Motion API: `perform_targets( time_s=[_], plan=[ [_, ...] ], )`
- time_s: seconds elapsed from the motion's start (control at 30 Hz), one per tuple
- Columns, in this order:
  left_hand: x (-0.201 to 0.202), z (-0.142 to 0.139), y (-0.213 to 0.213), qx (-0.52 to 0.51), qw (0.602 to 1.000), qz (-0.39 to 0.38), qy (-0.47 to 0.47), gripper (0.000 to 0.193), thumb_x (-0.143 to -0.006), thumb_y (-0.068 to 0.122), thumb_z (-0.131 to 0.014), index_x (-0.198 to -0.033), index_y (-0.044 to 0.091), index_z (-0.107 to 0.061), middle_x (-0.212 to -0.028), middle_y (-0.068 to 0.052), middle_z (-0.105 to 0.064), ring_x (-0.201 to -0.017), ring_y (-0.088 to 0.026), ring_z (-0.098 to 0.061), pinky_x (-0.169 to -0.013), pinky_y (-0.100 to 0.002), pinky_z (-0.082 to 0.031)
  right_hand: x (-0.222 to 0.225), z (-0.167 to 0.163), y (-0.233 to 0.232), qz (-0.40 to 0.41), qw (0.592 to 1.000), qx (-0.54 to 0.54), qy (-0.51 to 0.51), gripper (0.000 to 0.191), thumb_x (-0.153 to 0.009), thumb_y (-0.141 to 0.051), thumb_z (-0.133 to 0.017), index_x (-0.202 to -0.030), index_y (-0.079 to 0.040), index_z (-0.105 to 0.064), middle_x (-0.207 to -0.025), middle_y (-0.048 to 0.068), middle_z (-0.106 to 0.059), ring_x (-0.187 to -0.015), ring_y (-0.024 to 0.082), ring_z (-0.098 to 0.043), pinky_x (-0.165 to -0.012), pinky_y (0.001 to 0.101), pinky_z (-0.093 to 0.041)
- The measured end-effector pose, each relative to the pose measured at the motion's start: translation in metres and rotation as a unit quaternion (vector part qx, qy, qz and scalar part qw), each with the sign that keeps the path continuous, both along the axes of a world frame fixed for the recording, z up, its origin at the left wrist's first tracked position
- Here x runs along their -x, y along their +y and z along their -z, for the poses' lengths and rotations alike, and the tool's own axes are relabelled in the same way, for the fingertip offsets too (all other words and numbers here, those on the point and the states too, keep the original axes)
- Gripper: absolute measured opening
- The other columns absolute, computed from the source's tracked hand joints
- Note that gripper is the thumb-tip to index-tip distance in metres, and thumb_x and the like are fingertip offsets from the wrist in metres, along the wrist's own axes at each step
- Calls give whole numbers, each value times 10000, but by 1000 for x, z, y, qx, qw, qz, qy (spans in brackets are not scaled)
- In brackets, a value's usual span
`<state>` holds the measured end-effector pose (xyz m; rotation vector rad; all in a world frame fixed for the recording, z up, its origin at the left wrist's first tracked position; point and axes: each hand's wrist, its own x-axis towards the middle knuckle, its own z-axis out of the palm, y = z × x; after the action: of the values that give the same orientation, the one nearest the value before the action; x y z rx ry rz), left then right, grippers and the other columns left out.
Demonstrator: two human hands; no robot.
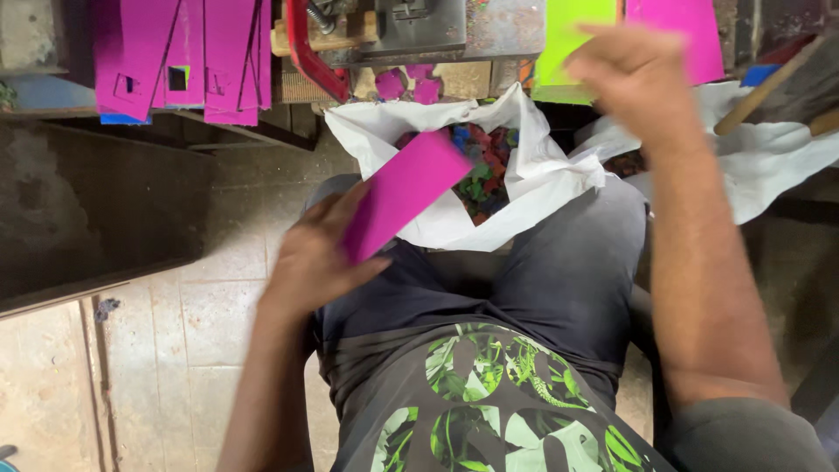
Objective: The person repeatedly places pink and green foam sheets into a manual hole-punching machine, presses the lever to cut a hole, and removes the punched sheet. The cutouts fall into a white bag below the machine.
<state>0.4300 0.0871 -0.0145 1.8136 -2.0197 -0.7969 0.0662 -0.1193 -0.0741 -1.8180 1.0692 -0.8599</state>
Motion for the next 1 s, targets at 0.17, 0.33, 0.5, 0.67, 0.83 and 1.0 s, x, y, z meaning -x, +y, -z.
perform_targets(
  time_s=[0.17,0.33,0.5,0.67,0.83,1.0],
  plan=[
    [-104,-3,22,-108,971,-201,-76,994,-633,340,-950,-1519,88,-577,-1088,-209,-723,-915,-341,-717,-866,-413,-612,69,38,-28,181,839,342,383,524,-812,-251,-896,-1197,43,-698,-1134,222,-691,-1063,375,-638,-877,498,-552],
    [-171,44,-68,23,955,-255,-150,1048,-737,442,-959,-1565,35,-462,-1387,-251,-611,-1230,-404,-623,-1014,-504,-518,83,88,-33,177,861,183,440,891,-736,-514,-955,-1336,77,-664,-992,336,-640,-912,476,-619,-783,607,-510],
    [-191,102,-167,52,933,-286,-211,1102,-743,495,-949,-1540,-2,-374,-1549,-317,-330,-1443,-478,-302,-1126,-597,-284,78,94,-29,180,867,177,429,499,-862,-374,-814,-1101,40,-669,-997,294,-660,-1014,457,-648,-912,548,-517],
    [-152,118,-157,198,901,-309,-230,681,-896,391,-910,-1327,-37,-600,-1301,-316,-577,-1196,-447,-541,-981,-537,-447,83,76,-35,190,841,247,443,329,-798,-258,-763,-969,19,-720,-879,221,-687,-850,385,-688,-809,493,-566],
    [-90,88,-89,39,952,-253,170,170,-917,143,-729,-917,-17,-786,-749,-97,-734,-674,-176,-701,-619,-314,-530,110,28,-27,163,866,287,375,372,-813,-212,-760,-1078,49,-750,-885,171,-737,-819,267,-735,-792,363,-605],
    [41,92,-74,-173,917,-12,358,417,-1016,385,-705,-904,-13,-763,-731,-52,-689,-683,-89,-636,-591,-273,-495,106,-4,-11,148,960,123,203,325,-888,-110,-765,-1181,30,-753,-1019,156,-762,-933,228,-752,-880,336,-613]
  ],
)
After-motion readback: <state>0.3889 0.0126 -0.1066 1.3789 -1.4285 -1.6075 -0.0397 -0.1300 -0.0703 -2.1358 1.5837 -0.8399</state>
